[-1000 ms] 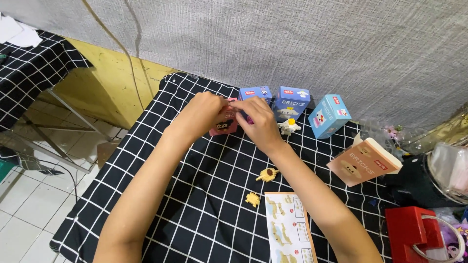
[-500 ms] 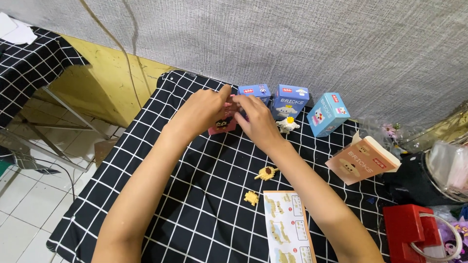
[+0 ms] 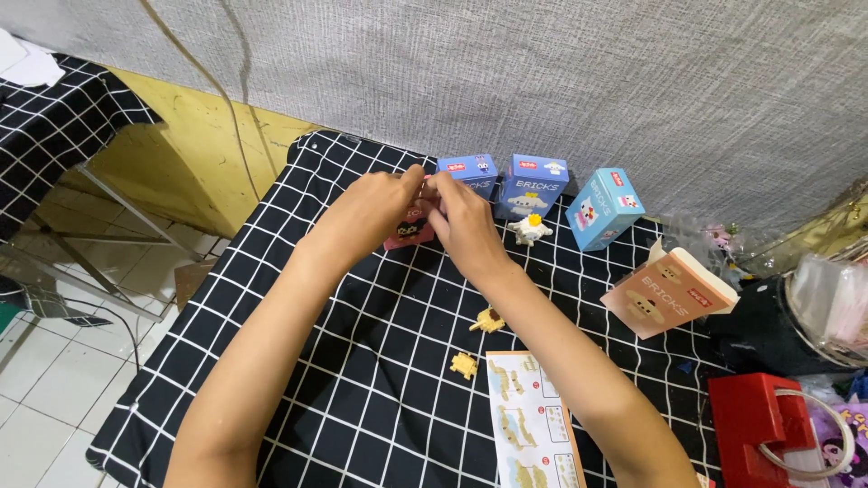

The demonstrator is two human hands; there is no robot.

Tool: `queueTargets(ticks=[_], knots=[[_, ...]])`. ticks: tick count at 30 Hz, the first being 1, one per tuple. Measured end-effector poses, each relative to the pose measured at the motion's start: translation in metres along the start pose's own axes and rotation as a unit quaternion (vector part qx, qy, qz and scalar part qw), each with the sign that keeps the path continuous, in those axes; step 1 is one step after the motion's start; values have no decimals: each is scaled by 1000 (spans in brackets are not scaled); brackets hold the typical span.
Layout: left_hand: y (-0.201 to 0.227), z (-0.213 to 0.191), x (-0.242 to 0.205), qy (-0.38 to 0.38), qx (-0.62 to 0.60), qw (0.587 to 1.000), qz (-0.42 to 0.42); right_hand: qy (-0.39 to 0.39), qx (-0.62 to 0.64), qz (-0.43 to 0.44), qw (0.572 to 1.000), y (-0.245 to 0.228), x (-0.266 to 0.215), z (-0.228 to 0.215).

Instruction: Assembling a small yellow character figure using miniature building blocks while following a paper instruction manual.

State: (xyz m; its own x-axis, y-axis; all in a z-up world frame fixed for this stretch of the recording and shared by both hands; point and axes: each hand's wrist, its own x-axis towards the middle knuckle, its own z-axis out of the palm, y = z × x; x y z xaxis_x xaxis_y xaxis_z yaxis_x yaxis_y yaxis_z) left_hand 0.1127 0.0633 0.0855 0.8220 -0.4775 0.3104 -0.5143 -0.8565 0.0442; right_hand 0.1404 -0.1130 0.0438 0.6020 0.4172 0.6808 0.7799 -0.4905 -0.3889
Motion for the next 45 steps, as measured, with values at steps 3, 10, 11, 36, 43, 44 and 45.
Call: queueTargets(ticks=[3, 10, 11, 36, 43, 44, 45], knots=[[-2, 1, -2, -1, 10, 1000, 4, 8, 14, 22, 1000, 19, -4, 8], [-4, -2, -1, 7, 4, 1000, 5, 7, 50, 70, 996, 18, 4, 4], [-2, -6, -2, -1, -22, 1000, -1, 7, 61, 83, 995, 17, 4, 2], [-14, 15, -1, 21, 8, 1000, 16, -174, -24, 83, 981, -68, -83, -160], [-19, 13, 1, 17, -92, 995, 18, -403, -39, 138, 904, -76, -222, -186], [-23, 17, 1, 32, -82, 995, 37, -422, -26, 135, 896, -77, -238, -186], [-26, 20, 1, 46, -71, 995, 55, -442, -13, 133, 887, -78, -254, -187]])
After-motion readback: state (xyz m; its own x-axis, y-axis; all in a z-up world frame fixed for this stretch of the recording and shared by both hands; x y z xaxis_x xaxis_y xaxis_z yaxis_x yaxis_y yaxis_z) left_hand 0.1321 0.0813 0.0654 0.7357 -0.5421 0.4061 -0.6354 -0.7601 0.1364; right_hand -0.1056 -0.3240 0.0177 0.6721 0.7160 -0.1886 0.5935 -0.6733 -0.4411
